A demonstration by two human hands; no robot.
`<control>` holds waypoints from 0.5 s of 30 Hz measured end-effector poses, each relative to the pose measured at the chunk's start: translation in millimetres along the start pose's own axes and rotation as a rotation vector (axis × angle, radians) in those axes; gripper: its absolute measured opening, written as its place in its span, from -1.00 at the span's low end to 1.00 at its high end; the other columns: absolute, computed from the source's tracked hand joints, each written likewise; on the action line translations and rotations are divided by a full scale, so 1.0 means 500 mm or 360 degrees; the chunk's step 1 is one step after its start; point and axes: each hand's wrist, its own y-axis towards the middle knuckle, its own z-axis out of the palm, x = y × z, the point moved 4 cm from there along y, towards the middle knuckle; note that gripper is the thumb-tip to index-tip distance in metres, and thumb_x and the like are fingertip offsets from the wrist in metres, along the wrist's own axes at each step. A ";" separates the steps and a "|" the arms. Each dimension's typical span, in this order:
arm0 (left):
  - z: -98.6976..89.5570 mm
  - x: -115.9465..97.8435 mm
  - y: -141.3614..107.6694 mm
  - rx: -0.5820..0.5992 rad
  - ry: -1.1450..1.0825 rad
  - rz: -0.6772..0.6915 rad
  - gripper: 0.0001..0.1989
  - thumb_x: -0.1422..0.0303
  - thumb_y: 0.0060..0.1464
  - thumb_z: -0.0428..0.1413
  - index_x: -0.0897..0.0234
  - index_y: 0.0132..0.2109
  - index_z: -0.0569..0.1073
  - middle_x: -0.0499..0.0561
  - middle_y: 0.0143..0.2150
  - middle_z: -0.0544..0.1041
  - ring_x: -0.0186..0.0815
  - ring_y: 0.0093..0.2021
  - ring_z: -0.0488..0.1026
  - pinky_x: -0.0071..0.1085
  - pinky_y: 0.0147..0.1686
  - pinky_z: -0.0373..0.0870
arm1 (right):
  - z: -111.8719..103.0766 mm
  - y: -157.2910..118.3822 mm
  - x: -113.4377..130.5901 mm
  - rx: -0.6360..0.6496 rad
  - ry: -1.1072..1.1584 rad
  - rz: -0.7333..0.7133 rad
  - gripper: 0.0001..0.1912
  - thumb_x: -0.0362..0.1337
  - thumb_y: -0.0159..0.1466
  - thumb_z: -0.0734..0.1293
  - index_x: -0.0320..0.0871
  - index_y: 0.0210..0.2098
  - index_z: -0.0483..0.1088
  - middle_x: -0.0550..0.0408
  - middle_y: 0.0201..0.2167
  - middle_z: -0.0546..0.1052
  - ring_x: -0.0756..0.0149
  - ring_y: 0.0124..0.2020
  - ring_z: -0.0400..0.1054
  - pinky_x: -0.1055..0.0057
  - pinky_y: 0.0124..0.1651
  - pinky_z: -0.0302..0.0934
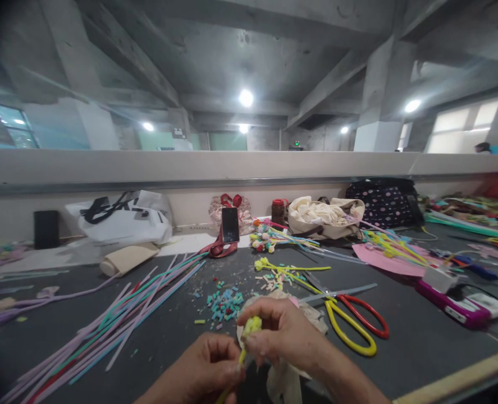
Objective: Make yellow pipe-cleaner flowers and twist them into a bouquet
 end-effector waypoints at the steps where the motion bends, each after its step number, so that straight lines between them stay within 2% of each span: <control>1: -0.001 0.001 0.000 -0.0004 0.0008 -0.0016 -0.78 0.25 -0.29 0.18 0.32 -0.52 0.38 -0.13 -0.75 0.42 -0.55 -0.83 0.09 -0.59 -0.78 -0.10 | -0.004 0.000 -0.004 0.0062 0.0024 0.0016 -0.62 -0.28 -0.08 0.44 -0.15 -0.23 0.42 0.17 -0.45 0.47 0.51 -0.58 0.28 0.61 -0.57 0.10; 4: -0.004 0.000 -0.004 0.0036 0.0039 -0.0033 -0.81 0.27 -0.22 0.14 0.34 -0.52 0.41 -0.13 -0.76 0.41 -0.57 -0.84 0.03 -0.58 -0.81 -0.17 | -0.020 0.000 -0.010 0.0203 0.0052 0.0047 -0.38 -0.31 -0.18 0.49 -0.09 -0.09 0.34 0.09 -0.21 0.43 0.41 -0.38 0.31 0.52 -0.40 0.17; 6: -0.002 -0.002 -0.009 0.0097 0.0061 -0.0036 -0.82 0.29 -0.20 0.12 0.35 -0.51 0.43 -0.14 -0.76 0.40 -0.58 -0.84 0.02 -0.57 -0.81 -0.18 | -0.027 -0.001 -0.009 0.0244 -0.0005 0.0052 -0.35 -0.33 -0.20 0.50 -0.11 -0.09 0.33 0.08 -0.19 0.41 0.43 -0.40 0.28 0.54 -0.42 0.15; 10: 0.003 -0.006 -0.017 0.0152 0.0103 -0.0004 -0.84 0.32 -0.17 0.10 0.35 -0.50 0.45 -0.15 -0.76 0.38 -0.58 -0.84 -0.01 -0.57 -0.82 -0.19 | -0.018 -0.007 0.004 0.0287 -0.0192 0.0044 -0.54 -0.36 -0.16 0.49 -0.16 -0.24 0.39 0.15 -0.32 0.41 0.50 -0.48 0.21 0.60 -0.50 0.08; 15: 0.000 0.000 -0.015 0.0158 0.0099 0.0012 -0.84 0.32 -0.16 0.10 0.36 -0.49 0.46 -0.15 -0.75 0.38 -0.58 -0.83 -0.01 -0.56 -0.81 -0.21 | -0.007 -0.010 0.008 0.0267 -0.0167 0.0019 -0.68 -0.34 -0.13 0.48 -0.18 -0.35 0.42 0.17 -0.40 0.43 0.49 -0.48 0.24 0.58 -0.46 0.10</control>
